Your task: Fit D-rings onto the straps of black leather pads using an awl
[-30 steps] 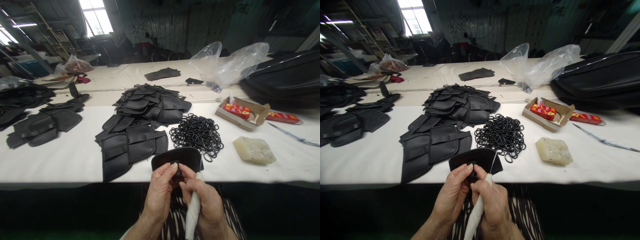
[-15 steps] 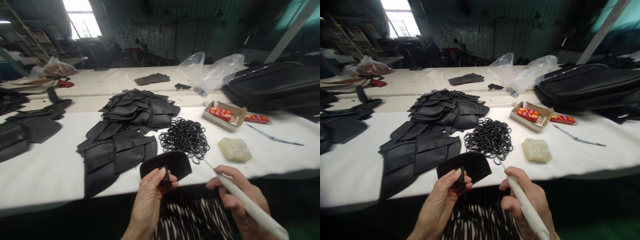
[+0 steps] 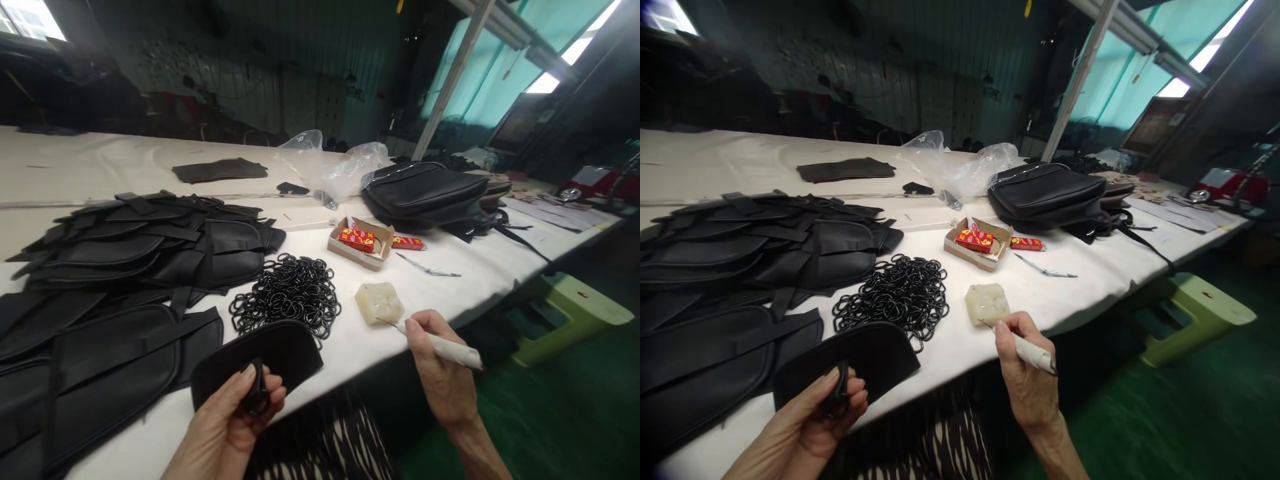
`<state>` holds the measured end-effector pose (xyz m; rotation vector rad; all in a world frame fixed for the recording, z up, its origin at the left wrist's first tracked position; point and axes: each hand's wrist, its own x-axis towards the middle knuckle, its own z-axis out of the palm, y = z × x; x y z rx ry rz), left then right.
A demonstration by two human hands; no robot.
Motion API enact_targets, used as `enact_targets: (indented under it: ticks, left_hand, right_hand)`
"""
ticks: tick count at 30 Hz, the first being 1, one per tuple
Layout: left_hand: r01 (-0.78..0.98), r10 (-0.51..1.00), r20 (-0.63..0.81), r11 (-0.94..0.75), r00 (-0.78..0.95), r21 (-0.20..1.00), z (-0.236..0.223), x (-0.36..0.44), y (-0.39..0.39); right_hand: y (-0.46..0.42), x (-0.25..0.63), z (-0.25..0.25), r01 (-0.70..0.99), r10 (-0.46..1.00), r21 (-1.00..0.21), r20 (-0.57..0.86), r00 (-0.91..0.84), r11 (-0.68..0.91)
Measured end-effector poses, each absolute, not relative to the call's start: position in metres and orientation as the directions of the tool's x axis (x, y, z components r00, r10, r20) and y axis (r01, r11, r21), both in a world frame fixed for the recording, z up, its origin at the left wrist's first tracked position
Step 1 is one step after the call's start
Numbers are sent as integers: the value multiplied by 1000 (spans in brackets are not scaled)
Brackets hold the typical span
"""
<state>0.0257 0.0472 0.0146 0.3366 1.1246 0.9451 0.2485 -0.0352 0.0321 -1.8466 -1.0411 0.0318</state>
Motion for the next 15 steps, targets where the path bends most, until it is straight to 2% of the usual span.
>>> enact_targets:
  ticks: [8,15]
  left_hand:
    - [-404,734,-673,644,89,649,22,23,52]
    - [-432,749,-659,618,68,657,18,24,52]
  right_hand:
    - [-23,262,31,669,629,-722,441,640,-175]
    - [-18,264,29,690,626,-699,456,633,-188]
